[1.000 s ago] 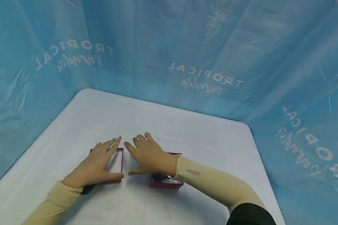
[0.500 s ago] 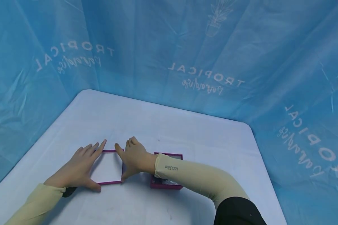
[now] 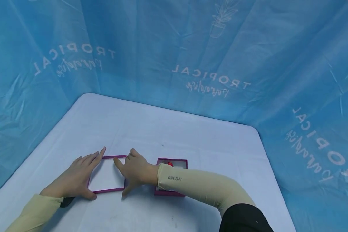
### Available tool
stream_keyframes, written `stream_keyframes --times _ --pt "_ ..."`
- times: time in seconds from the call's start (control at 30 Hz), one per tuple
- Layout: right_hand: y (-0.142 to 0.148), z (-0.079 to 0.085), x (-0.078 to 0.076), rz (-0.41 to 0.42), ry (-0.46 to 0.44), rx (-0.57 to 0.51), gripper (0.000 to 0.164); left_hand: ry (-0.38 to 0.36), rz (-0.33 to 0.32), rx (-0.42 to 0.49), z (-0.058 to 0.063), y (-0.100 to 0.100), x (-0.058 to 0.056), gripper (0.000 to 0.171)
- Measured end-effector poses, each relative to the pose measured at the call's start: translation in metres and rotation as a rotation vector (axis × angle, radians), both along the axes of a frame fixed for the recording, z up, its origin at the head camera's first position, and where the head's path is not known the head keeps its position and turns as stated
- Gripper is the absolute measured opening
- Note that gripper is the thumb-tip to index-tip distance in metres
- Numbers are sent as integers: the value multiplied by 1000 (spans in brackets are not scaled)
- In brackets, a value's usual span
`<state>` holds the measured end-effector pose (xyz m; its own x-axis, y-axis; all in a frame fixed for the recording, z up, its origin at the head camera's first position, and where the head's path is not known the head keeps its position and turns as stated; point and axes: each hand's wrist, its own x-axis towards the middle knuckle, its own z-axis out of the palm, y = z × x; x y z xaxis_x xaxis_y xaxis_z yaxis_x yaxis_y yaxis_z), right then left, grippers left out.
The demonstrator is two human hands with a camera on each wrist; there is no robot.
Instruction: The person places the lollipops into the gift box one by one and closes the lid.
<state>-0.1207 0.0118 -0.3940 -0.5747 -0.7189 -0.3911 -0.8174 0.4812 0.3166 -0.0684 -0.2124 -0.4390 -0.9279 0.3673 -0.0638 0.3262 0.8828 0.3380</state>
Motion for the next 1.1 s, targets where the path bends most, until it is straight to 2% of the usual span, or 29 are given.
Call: stream_keyframes --times 0.13,0.33,0.5,0.57,0.67,0.8,0.87,0.93,1.03,1.1 --pt "-1 -2 -1 -21 11 -7 125 5 0 16 0 3 -1 159" --pt "1 -7 -7 -40 -12 -44 128 9 0 39 -2 6 -1 158" --pt "3 -5 -12 -25 -38 -55 127 -38 5 72 1 8 -4 158" --pt "4 0 -15 -17 -40 -60 124 -56 9 99 7 7 -6 157" --pt "9 11 -22 2 -33 -98 120 -42 9 154 23 4 -9 154" --pt "28 30 -31 -14 -67 -219 119 47 -26 245 46 4 -12 147" --pt "45 39 -35 -46 -145 -323 117 94 -46 312 55 9 -14 143" --pt "64 45 -39 -88 -269 -449 115 152 -61 382 63 17 -14 138" --pt "94 50 -39 -153 -494 -640 106 214 -86 465 72 34 -15 136" --pt "113 52 -38 -184 -664 -747 96 277 -122 475 75 46 -15 137"
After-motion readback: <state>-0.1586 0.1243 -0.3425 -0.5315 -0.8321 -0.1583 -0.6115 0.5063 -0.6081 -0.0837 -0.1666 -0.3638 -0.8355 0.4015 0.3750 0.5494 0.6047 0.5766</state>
